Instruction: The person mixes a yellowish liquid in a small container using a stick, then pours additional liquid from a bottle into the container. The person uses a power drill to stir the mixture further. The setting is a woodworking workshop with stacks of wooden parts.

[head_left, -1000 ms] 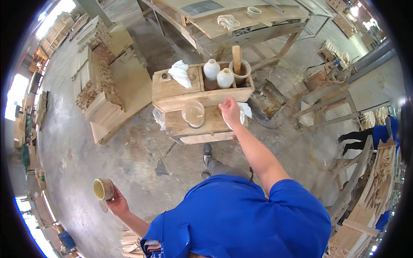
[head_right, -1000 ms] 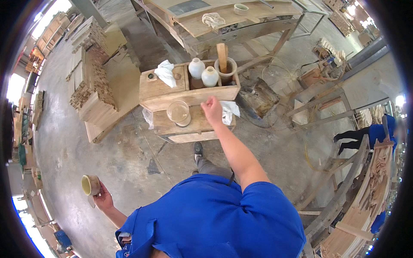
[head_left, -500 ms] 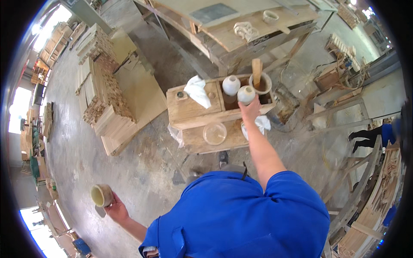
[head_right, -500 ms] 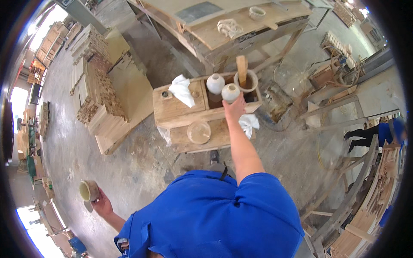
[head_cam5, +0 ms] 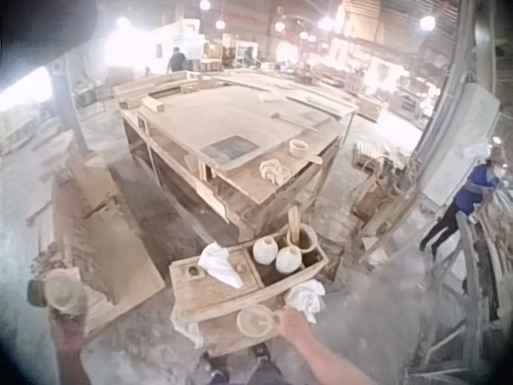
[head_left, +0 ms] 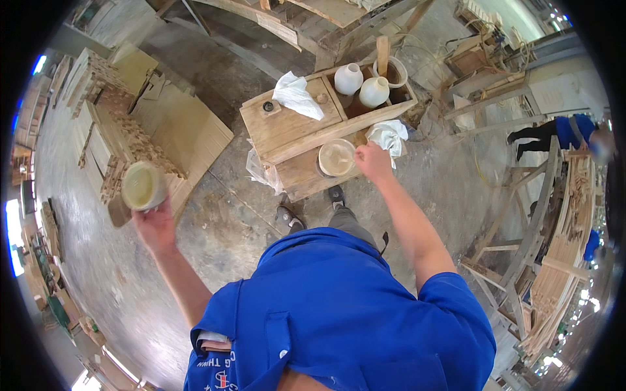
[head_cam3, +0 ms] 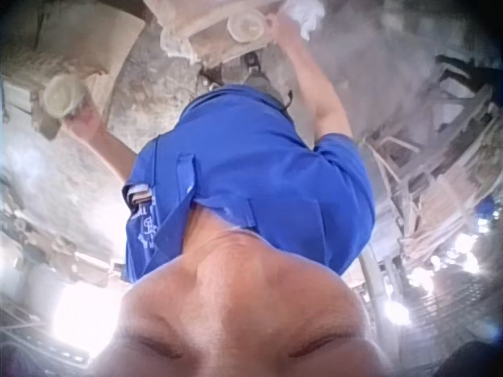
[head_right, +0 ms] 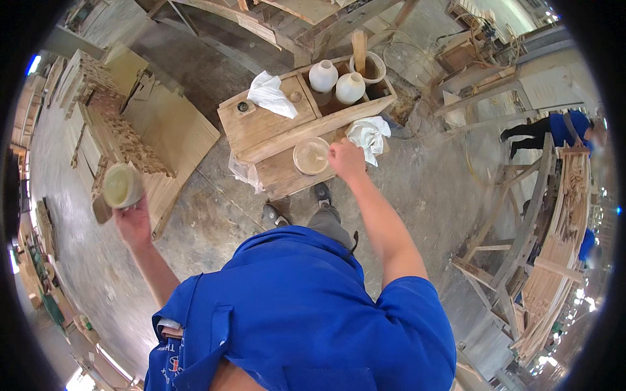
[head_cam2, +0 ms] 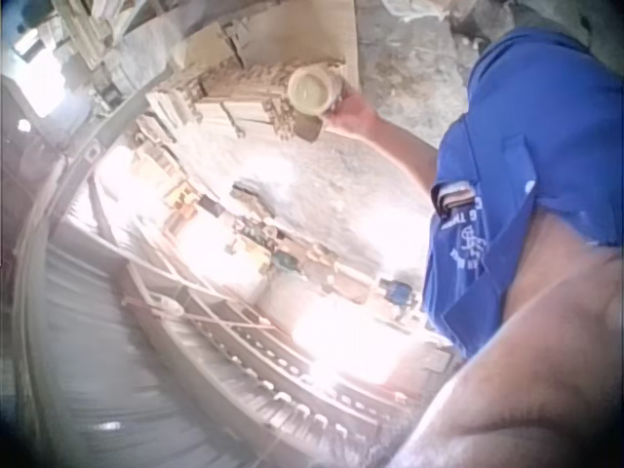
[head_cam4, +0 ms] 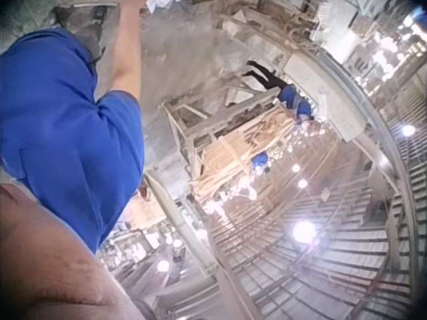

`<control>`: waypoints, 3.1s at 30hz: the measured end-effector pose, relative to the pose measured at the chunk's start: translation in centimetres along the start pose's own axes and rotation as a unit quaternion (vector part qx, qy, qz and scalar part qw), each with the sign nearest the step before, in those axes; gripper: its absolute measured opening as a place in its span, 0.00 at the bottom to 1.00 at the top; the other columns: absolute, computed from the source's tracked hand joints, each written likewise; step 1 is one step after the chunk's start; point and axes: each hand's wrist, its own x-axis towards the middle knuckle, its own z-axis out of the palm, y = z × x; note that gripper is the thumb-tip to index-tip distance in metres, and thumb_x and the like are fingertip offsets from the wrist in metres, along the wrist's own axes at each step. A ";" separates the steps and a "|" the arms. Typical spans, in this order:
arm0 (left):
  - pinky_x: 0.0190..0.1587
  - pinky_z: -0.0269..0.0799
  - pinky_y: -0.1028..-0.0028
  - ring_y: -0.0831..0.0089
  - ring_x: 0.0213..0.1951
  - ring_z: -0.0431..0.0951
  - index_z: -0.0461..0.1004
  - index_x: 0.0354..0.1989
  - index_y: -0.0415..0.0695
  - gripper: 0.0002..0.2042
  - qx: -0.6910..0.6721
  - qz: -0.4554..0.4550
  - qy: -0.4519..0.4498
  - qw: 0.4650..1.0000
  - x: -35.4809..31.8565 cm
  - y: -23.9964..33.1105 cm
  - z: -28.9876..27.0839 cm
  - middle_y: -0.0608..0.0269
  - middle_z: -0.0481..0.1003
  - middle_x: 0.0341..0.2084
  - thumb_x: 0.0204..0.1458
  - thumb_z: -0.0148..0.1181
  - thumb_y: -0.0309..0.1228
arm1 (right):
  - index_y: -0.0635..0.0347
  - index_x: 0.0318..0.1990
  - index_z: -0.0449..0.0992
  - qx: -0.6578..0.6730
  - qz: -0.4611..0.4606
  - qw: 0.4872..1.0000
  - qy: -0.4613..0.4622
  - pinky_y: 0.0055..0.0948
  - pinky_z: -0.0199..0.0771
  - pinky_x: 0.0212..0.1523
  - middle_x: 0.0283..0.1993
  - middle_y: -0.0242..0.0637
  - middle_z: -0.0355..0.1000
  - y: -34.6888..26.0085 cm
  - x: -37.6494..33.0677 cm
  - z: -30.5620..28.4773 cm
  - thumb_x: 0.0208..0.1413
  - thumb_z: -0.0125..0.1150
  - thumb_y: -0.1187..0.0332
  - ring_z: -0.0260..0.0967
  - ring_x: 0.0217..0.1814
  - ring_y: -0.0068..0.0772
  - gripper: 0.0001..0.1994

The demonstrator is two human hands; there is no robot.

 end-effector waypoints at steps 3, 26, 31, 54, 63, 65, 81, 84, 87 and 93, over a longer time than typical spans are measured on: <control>0.57 0.60 0.54 0.59 0.55 0.63 0.58 0.55 0.41 0.19 0.038 -0.094 -0.044 0.994 0.6 -3.0 0.8 0.54 0.60 0.55 0.60 0.37 0.38 | 0.56 0.35 0.76 -0.115 0.090 0.970 -0.192 0.43 0.66 0.40 0.38 0.39 0.69 -2.7 1.3 0.2 0.44 0.57 0.64 0.68 0.43 0.42 0.10; 0.47 0.72 0.59 0.61 0.47 0.71 0.60 0.53 0.41 0.18 0.064 -0.193 -0.011 0.979 -5.5 -12.3 0.9 0.58 0.66 0.48 0.60 0.39 0.39 | 0.49 0.25 0.79 -0.090 -0.121 0.989 0.012 0.50 0.50 0.56 0.59 0.33 0.58 0.7 1.5 3.5 0.40 0.60 0.63 0.48 0.64 0.43 0.05; 0.48 0.71 0.59 0.61 0.47 0.70 0.61 0.52 0.41 0.18 0.067 -0.180 0.041 0.981 -7.4 -13.9 1.8 0.57 0.66 0.48 0.60 0.39 0.39 | 0.50 0.26 0.80 -0.014 -0.072 0.996 -0.046 0.53 0.51 0.56 0.61 0.33 0.56 1.1 2.0 3.7 0.40 0.60 0.63 0.47 0.65 0.44 0.06; 0.47 0.70 0.61 0.66 0.44 0.71 0.59 0.52 0.46 0.17 0.219 -0.289 -0.071 0.929 -3.9 -25.2 2.9 0.60 0.67 0.44 0.58 0.44 0.40 | 0.68 0.34 0.74 0.481 0.176 0.858 0.026 0.24 0.64 0.43 0.38 0.36 0.71 4.3 -1.7 0.4 0.45 0.61 0.64 0.66 0.42 0.27 0.14; 0.47 0.70 0.60 0.62 0.44 0.70 0.60 0.50 0.44 0.17 0.182 -0.362 -0.080 0.911 -5.1 -27.7 5.6 0.59 0.65 0.44 0.58 0.43 0.40 | 0.59 0.33 0.76 0.296 -0.096 0.938 0.150 0.31 0.58 0.52 0.44 0.40 0.67 -1.3 -3.4 -5.4 0.46 0.59 0.68 0.63 0.49 0.36 0.07; 0.47 0.70 0.60 0.61 0.45 0.70 0.61 0.50 0.43 0.17 0.150 -0.388 -0.090 0.905 -5.3 -27.9 5.6 0.59 0.65 0.44 0.58 0.43 0.40 | 0.57 0.32 0.76 0.157 -0.209 0.947 0.185 0.34 0.58 0.52 0.43 0.40 0.68 -3.3 -4.3 -6.2 0.46 0.60 0.68 0.62 0.48 0.39 0.06; 0.55 0.63 0.55 0.56 0.52 0.66 0.59 0.55 0.44 0.20 0.057 -0.375 -0.046 0.924 -5.7 -24.7 -1.0 0.55 0.61 0.53 0.58 0.41 0.42 | 0.54 0.25 0.77 -0.052 -0.173 0.976 0.120 0.46 0.52 0.54 0.53 0.33 0.63 0.5 -1.0 -0.7 0.44 0.59 0.65 0.55 0.57 0.41 0.05; 0.55 0.63 0.56 0.55 0.52 0.66 0.60 0.55 0.42 0.20 0.042 -0.368 0.033 0.928 -6.4 -23.8 -2.6 0.54 0.61 0.53 0.59 0.40 0.41 | 0.53 0.25 0.78 -0.080 -0.151 0.984 0.056 0.48 0.50 0.56 0.55 0.33 0.62 0.5 -0.7 1.8 0.44 0.59 0.64 0.52 0.61 0.42 0.06; 0.55 0.64 0.57 0.55 0.52 0.66 0.60 0.54 0.41 0.20 0.042 -0.362 0.043 0.930 -7.1 -23.1 -3.9 0.52 0.61 0.53 0.59 0.40 0.41 | 0.53 0.25 0.79 -0.009 -0.081 0.997 0.016 0.49 0.48 0.57 0.57 0.33 0.61 0.4 -0.7 3.4 0.43 0.59 0.62 0.51 0.62 0.41 0.07; 0.56 0.63 0.57 0.57 0.52 0.66 0.59 0.55 0.42 0.20 0.055 -0.352 0.028 0.934 -7.3 -23.6 -3.3 0.55 0.62 0.52 0.59 0.40 0.42 | 0.57 0.28 0.79 0.186 0.014 0.982 0.020 0.44 0.57 0.54 0.54 0.38 0.64 2.5 -0.1 2.9 0.42 0.61 0.60 0.57 0.58 0.44 0.10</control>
